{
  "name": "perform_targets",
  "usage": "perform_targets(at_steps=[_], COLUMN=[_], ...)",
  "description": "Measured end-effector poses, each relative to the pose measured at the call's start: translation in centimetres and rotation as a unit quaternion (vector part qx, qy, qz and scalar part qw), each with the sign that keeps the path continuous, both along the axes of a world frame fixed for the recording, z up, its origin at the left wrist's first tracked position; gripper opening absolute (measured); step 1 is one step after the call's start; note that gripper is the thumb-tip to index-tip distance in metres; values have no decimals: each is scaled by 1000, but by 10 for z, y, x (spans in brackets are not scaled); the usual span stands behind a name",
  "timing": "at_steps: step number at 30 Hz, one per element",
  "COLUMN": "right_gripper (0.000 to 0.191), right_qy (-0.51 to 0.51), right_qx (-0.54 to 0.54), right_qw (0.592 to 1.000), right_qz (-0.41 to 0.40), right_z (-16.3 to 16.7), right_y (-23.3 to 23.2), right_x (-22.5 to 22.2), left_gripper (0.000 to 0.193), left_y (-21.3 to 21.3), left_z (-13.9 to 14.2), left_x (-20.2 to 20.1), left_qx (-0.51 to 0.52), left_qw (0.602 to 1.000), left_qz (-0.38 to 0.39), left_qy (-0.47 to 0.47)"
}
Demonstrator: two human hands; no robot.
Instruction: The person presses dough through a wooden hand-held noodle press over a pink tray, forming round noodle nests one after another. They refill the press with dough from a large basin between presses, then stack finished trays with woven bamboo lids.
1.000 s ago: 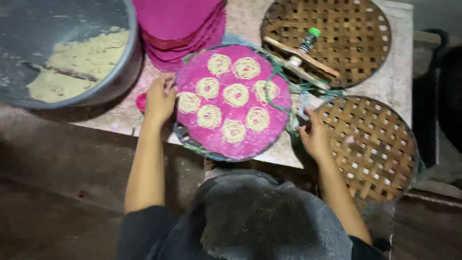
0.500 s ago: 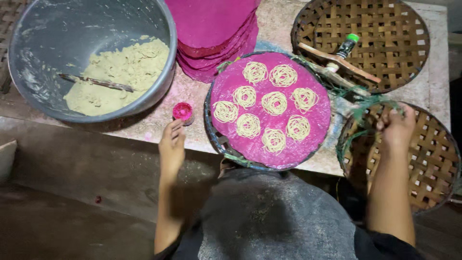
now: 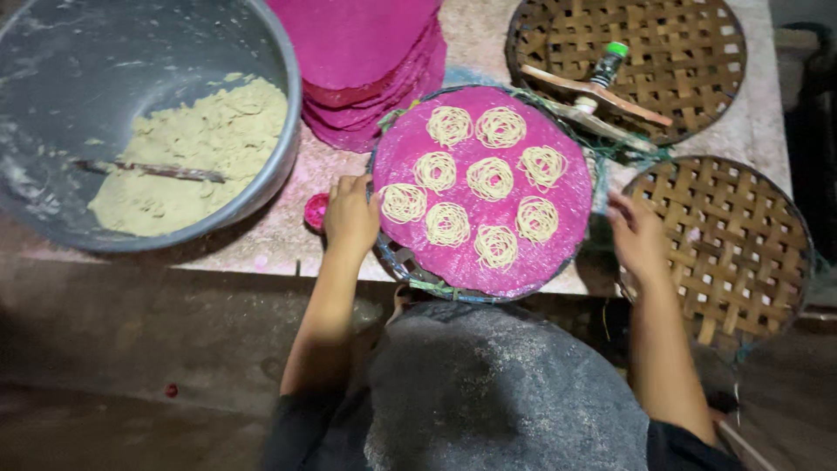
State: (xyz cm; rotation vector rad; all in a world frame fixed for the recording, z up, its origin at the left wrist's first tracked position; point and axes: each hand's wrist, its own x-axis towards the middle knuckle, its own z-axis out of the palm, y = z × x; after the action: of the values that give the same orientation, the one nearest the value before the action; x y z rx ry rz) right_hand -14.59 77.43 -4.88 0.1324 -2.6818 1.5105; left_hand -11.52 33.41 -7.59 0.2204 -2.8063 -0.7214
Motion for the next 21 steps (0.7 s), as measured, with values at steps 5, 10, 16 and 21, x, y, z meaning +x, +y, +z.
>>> perform_targets(at_steps=[5, 10, 16, 21], right_gripper=[30, 25, 19, 12], right_qy=[142, 127, 133, 155], right_qx=[204, 256, 343, 342], right_qw=[969, 957, 927, 923], right_qz=[-12, -54, -73, -78], right_z=[3, 9, 7, 9], right_y=[-39, -52, -62, -68], right_x=[-25, -22, -33, -41], left_gripper=[35, 27, 28, 30], left_y=[4, 1, 2, 2], left_z=[-10, -8, -2, 2], left_x=[-14, -26, -51, -64], left_qx=[-37, -43, -43, -44], left_qw=[999, 999, 999, 997], left_qz=[-2, 17, 26, 14], left_qy=[-22, -9, -20, -68])
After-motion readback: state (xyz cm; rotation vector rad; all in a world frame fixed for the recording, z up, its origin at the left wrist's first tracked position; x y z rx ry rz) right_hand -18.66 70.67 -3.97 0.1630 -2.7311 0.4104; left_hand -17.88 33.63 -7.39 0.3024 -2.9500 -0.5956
